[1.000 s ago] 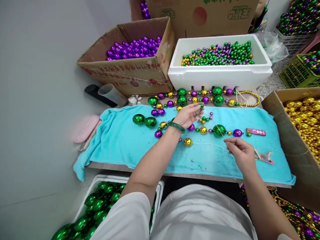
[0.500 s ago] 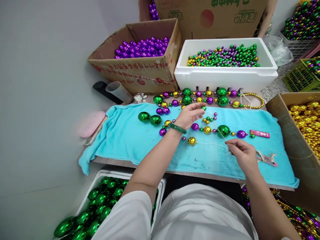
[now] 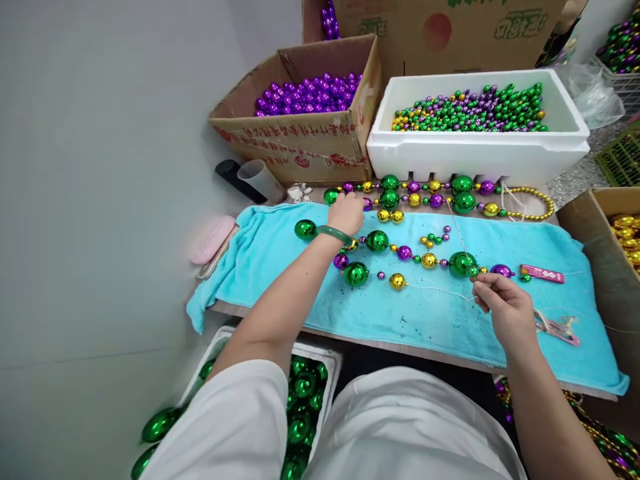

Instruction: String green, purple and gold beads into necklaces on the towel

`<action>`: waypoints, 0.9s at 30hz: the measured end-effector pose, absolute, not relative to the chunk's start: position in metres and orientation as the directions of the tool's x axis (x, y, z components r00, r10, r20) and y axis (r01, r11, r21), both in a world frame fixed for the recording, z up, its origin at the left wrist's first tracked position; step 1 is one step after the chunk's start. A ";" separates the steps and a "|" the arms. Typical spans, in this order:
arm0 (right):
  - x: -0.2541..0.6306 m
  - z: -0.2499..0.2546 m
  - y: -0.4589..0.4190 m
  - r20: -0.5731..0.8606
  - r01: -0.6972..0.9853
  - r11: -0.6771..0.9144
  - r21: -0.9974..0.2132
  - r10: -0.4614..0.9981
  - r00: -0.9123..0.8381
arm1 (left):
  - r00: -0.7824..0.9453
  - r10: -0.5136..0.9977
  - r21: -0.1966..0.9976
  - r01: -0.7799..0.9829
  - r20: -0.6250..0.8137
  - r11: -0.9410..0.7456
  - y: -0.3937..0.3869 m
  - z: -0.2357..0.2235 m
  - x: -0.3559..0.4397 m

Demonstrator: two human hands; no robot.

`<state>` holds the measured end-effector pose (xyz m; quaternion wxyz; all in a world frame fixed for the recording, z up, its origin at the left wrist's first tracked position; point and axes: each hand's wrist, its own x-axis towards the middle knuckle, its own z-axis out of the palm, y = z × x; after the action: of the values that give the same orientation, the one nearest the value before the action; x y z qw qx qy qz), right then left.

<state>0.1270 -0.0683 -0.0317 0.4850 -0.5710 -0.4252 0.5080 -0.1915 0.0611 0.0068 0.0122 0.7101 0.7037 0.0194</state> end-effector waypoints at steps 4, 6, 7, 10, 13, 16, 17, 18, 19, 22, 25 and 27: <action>0.127 -0.030 -0.067 -0.175 -0.007 -0.176 -0.984 0.976 0.131 | 0.011 0.982 -0.188 0.981 -0.186 -0.047 0.066 -0.005 -0.214; 0.126 -0.031 -0.066 -0.176 0.001 -0.178 -0.984 0.976 0.130 | -0.001 0.979 -0.195 0.980 -0.205 -0.040 0.066 -0.009 -0.218; 0.125 -0.031 -0.066 -0.174 0.008 -0.177 -0.984 0.976 0.127 | -0.005 0.978 -0.198 0.979 -0.208 -0.037 0.066 -0.010 -0.219; 0.122 -0.032 -0.068 -0.165 0.038 -0.169 -0.985 0.982 0.095 | 0.022 0.989 -0.103 0.994 -0.146 -0.037 0.065 -0.008 -0.220; 0.117 -0.029 -0.070 -0.157 0.066 -0.160 -0.985 0.986 0.050 | 0.066 0.997 0.352 0.933 0.038 -0.075 0.055 0.002 -0.210; 0.111 -0.025 -0.073 -0.135 0.085 -0.136 -0.987 0.991 0.011 | 0.048 0.998 0.839 0.542 0.036 -0.056 0.034 0.012 -0.191; 0.109 -0.024 -0.074 -0.129 0.092 -0.129 -0.987 0.992 -0.003 | 0.054 0.999 0.916 0.402 -0.004 -0.018 0.026 0.014 -0.184; 0.108 -0.023 -0.075 -0.126 0.099 -0.124 -0.987 0.992 -0.015 | 0.065 0.997 0.957 0.290 -0.041 0.021 0.019 0.016 -0.178; 0.107 -0.022 -0.076 -0.124 0.106 -0.121 -0.987 0.992 -0.024 | 0.074 0.995 0.977 0.210 -0.065 0.049 0.013 0.017 -0.172; 0.106 -0.021 -0.078 -0.123 0.117 -0.118 -0.986 0.992 -0.034 | 0.076 0.994 0.993 0.089 -0.081 0.074 0.001 0.018 -0.162; 0.108 -0.020 -0.080 -0.121 0.128 -0.115 -0.985 0.992 -0.044 | 0.079 0.994 0.995 0.060 -0.080 0.075 -0.003 0.019 -0.158; 0.109 -0.020 -0.081 -0.120 0.141 -0.112 -0.984 0.991 -0.050 | 0.085 0.994 0.996 0.061 -0.072 0.067 -0.005 0.021 -0.156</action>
<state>0.1092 -0.0809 -0.0198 0.4194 -0.5468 -0.5178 0.5070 -0.1559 -0.0053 0.0206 0.5239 0.5179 0.5090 0.4452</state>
